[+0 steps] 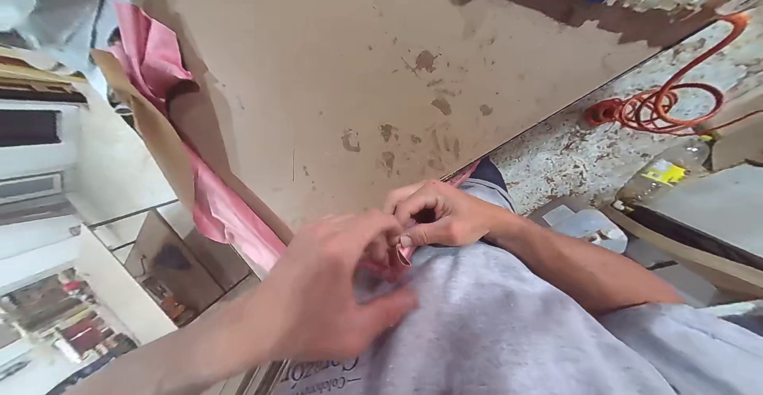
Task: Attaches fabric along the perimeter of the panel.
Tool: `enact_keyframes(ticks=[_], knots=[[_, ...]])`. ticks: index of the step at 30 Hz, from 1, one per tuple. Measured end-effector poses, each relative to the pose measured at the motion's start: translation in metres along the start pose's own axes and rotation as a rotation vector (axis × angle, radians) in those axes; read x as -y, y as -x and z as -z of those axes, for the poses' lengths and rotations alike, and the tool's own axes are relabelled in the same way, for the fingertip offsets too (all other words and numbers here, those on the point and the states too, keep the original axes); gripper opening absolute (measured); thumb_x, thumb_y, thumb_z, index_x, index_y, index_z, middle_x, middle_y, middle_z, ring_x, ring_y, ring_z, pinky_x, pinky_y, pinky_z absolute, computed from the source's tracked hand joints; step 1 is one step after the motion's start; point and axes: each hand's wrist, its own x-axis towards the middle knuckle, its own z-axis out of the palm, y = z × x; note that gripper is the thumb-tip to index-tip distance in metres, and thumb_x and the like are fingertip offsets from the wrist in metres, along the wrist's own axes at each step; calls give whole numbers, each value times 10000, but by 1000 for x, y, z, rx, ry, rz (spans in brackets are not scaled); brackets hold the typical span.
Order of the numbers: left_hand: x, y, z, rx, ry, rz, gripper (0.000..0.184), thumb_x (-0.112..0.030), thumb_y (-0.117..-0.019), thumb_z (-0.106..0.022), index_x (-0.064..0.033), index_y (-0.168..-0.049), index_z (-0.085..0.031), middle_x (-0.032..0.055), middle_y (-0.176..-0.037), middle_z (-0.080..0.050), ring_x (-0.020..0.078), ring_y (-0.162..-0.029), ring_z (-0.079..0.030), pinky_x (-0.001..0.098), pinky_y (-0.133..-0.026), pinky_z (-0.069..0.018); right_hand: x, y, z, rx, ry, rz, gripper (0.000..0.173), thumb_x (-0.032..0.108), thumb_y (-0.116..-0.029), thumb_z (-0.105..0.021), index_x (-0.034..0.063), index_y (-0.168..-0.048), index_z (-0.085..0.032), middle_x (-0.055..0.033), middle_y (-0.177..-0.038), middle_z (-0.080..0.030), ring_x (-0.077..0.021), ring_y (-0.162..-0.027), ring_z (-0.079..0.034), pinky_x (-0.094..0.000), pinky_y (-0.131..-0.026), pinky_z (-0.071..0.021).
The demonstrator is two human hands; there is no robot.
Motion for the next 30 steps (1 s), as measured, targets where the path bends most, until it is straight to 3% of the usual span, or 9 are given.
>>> enact_keyframes(ticks=[5,9,11,15,18,21,25,28,30], knots=[[-19,-9,-18,-125,-385,54,469,-555,-863,-627,-118,-1027,-670,-60,-710,-618,95,-610,-562,339,-582,-446,6,11,-12,-122,273,136,212,146,-1023,-528,-4,-910,-626,-124,-1066,-622,-113,-1004,-611,-225,-828,-528],[-19,-30,-20,-59,-448,124,455,-576,-872,-574,-129,-807,-637,-26,-583,-535,148,-512,-536,385,-481,-404,7,15,-20,-305,571,227,195,148,-1016,-509,24,-914,-619,-146,-1066,-629,-175,-1032,-611,-276,-875,-516],[-15,-40,-12,73,-352,279,416,-569,-890,-554,-184,-762,-646,-33,-702,-542,127,-625,-558,383,-542,-434,8,12,-21,-352,639,236,178,135,-1011,-525,25,-927,-636,-138,-1053,-641,-189,-1005,-629,-303,-845,-538],[-7,-51,6,401,-110,517,330,-493,-951,-596,-201,-896,-739,-18,-1082,-685,121,-884,-660,438,-745,-552,11,19,-20,-524,718,235,166,113,-989,-581,5,-969,-706,-150,-1101,-678,-210,-1066,-672,-355,-875,-592],[3,-49,12,552,34,650,317,-385,-1025,-609,-165,-803,-658,-20,-675,-611,109,-567,-555,355,-522,-453,9,41,-4,-688,843,147,245,158,-1006,-560,-7,-1127,-695,-153,-1217,-647,-204,-1139,-643,-358,-913,-584],[15,-44,16,422,322,702,321,-276,-1031,-620,-137,-742,-628,-22,-627,-570,69,-559,-531,242,-528,-435,-16,56,2,-590,917,37,374,303,-1056,-488,22,-1219,-673,-155,-1273,-667,-237,-1164,-660,-415,-912,-583],[31,-23,-5,83,694,673,310,-148,-992,-606,-116,-684,-583,-12,-615,-587,60,-549,-555,223,-526,-475,-42,51,5,-265,934,-75,682,542,-1074,-285,29,-1461,-513,-166,-1408,-614,-288,-1296,-597,-482,-1069,-491],[35,-11,-23,-95,864,679,305,-132,-966,-633,-111,-667,-576,2,-610,-617,63,-530,-572,224,-501,-481,-44,38,-6,-208,1031,47,823,633,-1049,-249,-14,-1532,-412,-207,-1488,-549,-311,-1375,-541,-494,-1168,-408],[34,-10,-26,-150,891,693,301,-127,-966,-645,-101,-674,-577,13,-617,-635,66,-521,-584,221,-490,-485,-47,15,-21,-280,1097,217,882,687,-1031,-241,-29,-1508,-433,-234,-1463,-567,-318,-1347,-573,-503,-1147,-434]])
